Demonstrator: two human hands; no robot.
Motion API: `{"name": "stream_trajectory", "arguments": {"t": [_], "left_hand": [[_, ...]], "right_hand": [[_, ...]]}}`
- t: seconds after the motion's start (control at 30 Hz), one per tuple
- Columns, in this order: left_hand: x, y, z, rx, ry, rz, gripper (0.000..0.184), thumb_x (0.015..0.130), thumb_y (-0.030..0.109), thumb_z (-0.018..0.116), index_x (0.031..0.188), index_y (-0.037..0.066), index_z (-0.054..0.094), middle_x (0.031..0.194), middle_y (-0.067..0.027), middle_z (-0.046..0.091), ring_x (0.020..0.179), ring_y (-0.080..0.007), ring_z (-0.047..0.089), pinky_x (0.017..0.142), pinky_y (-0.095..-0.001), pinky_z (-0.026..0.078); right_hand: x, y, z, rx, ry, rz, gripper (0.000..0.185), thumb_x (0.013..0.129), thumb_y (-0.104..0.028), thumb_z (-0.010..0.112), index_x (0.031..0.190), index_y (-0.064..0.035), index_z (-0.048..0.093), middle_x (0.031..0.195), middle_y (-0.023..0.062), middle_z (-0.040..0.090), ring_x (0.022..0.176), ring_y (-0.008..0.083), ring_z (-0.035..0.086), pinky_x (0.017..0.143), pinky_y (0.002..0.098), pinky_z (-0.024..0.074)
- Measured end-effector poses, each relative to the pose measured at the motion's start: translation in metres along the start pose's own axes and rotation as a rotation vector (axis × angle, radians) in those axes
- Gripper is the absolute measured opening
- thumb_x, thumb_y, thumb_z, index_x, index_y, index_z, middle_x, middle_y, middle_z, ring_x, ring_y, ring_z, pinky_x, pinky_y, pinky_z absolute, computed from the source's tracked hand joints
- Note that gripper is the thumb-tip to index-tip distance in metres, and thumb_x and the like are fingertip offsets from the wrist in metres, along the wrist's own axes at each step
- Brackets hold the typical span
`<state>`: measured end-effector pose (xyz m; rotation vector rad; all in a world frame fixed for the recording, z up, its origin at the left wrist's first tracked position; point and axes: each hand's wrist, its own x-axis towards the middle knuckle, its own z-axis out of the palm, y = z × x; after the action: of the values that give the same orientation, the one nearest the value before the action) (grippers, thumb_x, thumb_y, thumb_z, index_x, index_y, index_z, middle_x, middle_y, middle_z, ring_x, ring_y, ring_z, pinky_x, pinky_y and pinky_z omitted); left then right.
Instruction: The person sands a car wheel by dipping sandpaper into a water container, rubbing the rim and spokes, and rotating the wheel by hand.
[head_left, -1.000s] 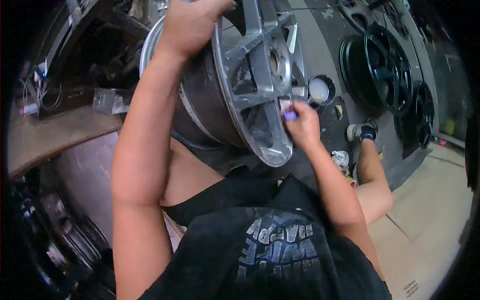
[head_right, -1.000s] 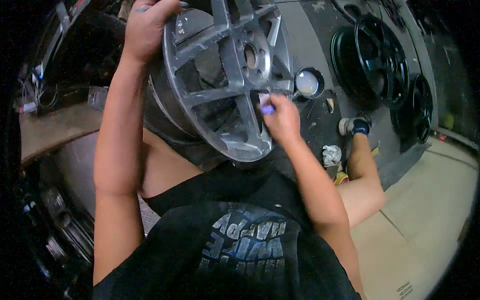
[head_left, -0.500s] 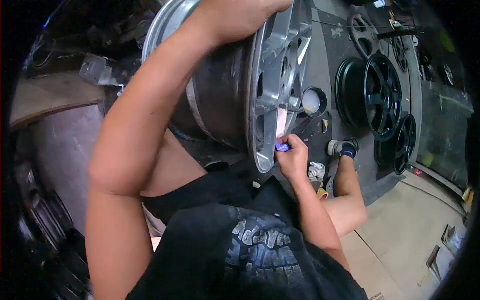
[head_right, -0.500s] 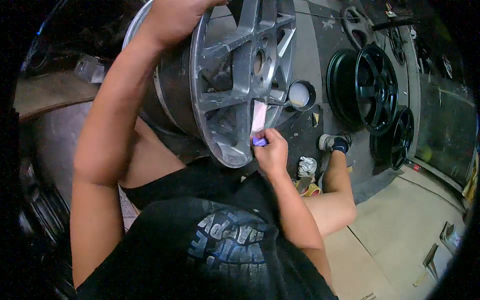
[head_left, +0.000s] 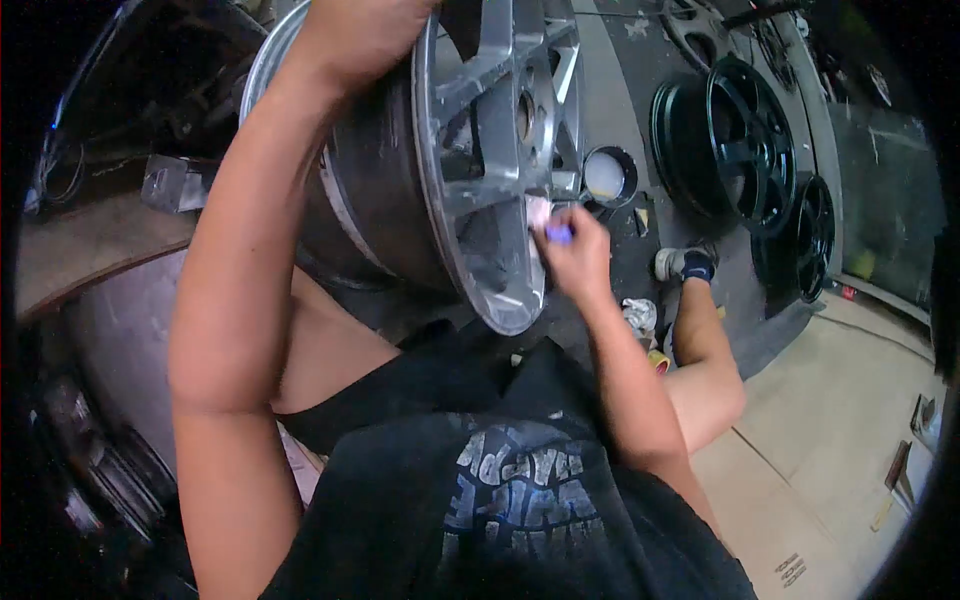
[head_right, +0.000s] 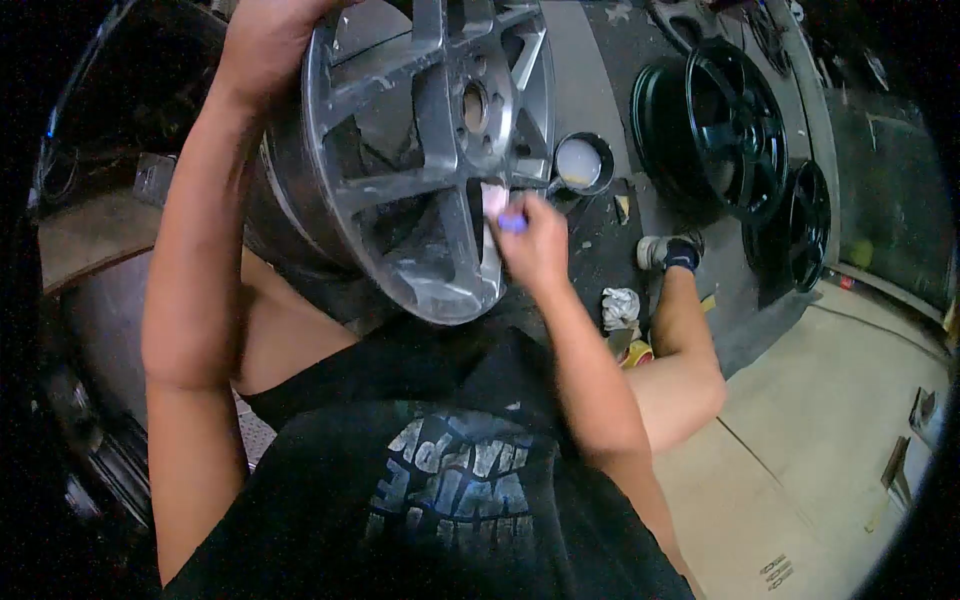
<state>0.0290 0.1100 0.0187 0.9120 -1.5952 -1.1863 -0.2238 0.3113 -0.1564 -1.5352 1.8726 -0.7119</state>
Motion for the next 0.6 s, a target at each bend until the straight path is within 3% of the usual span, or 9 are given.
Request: {"name": "stream_trajectory", "arguments": {"t": [0.13, 0.2, 0.33, 0.4, 0.53, 0.6], "left_hand": [[0.002, 0.002, 0.000, 0.069, 0.020, 0.054, 0.013, 0.081, 0.004, 0.063, 0.093, 0.006, 0.058, 0.086, 0.0016, 0.053, 0.078, -0.0090, 0.052, 0.071, -0.0247, 0.043], [-0.001, 0.004, 0.004, -0.060, 0.088, -0.046, 0.014, 0.080, 0.003, 0.062, 0.093, 0.006, 0.058, 0.085, 0.0014, 0.053, 0.077, -0.0093, 0.052, 0.070, -0.0250, 0.043], [0.003, 0.007, 0.002, -0.015, 0.031, -0.020, 0.011, 0.081, 0.006, 0.059, 0.092, 0.007, 0.057, 0.084, 0.0020, 0.052, 0.074, -0.0083, 0.050, 0.066, -0.0246, 0.040], [0.006, 0.004, 0.000, 0.064, 0.001, -0.053, 0.010, 0.082, 0.009, 0.060, 0.091, 0.008, 0.056, 0.081, 0.0027, 0.051, 0.071, -0.0074, 0.049, 0.064, -0.0249, 0.039], [0.006, 0.005, -0.004, 0.038, -0.003, -0.055, 0.009, 0.082, 0.009, 0.060, 0.090, 0.009, 0.055, 0.077, 0.0022, 0.051, 0.064, -0.0075, 0.046, 0.061, -0.0253, 0.039], [0.000, 0.008, -0.005, 0.042, 0.046, -0.063, 0.008, 0.083, 0.008, 0.059, 0.089, 0.009, 0.055, 0.077, 0.0014, 0.052, 0.063, -0.0077, 0.046, 0.059, -0.0249, 0.039]], "right_hand": [[0.025, -0.005, 0.009, 0.041, 0.068, 0.043, 0.027, 0.080, -0.018, 0.083, 0.082, -0.0014, 0.061, 0.081, 0.0192, 0.068, 0.075, 0.0373, 0.068, 0.069, 0.0420, 0.0527], [-0.012, -0.003, -0.001, 0.024, 0.022, 0.011, 0.028, 0.081, -0.019, 0.083, 0.083, -0.0013, 0.061, 0.081, 0.0194, 0.068, 0.075, 0.0376, 0.068, 0.069, 0.0422, 0.0527], [-0.028, -0.006, -0.016, 0.066, -0.118, 0.141, 0.028, 0.081, -0.020, 0.083, 0.083, -0.0012, 0.061, 0.081, 0.0195, 0.068, 0.076, 0.0385, 0.068, 0.069, 0.0426, 0.0529], [0.012, -0.002, -0.007, -0.010, -0.022, 0.018, 0.029, 0.082, -0.020, 0.083, 0.083, -0.0013, 0.061, 0.082, 0.0204, 0.068, 0.077, 0.0397, 0.068, 0.069, 0.0441, 0.0526], [0.025, -0.006, 0.005, 0.021, 0.104, 0.008, 0.029, 0.083, -0.022, 0.082, 0.084, -0.0021, 0.061, 0.082, 0.0222, 0.069, 0.079, 0.0415, 0.068, 0.068, 0.0468, 0.0515], [-0.013, -0.004, -0.004, 0.039, -0.026, 0.053, 0.029, 0.082, -0.023, 0.082, 0.083, -0.0027, 0.061, 0.081, 0.0209, 0.068, 0.078, 0.0416, 0.068, 0.068, 0.0466, 0.0515]]}}
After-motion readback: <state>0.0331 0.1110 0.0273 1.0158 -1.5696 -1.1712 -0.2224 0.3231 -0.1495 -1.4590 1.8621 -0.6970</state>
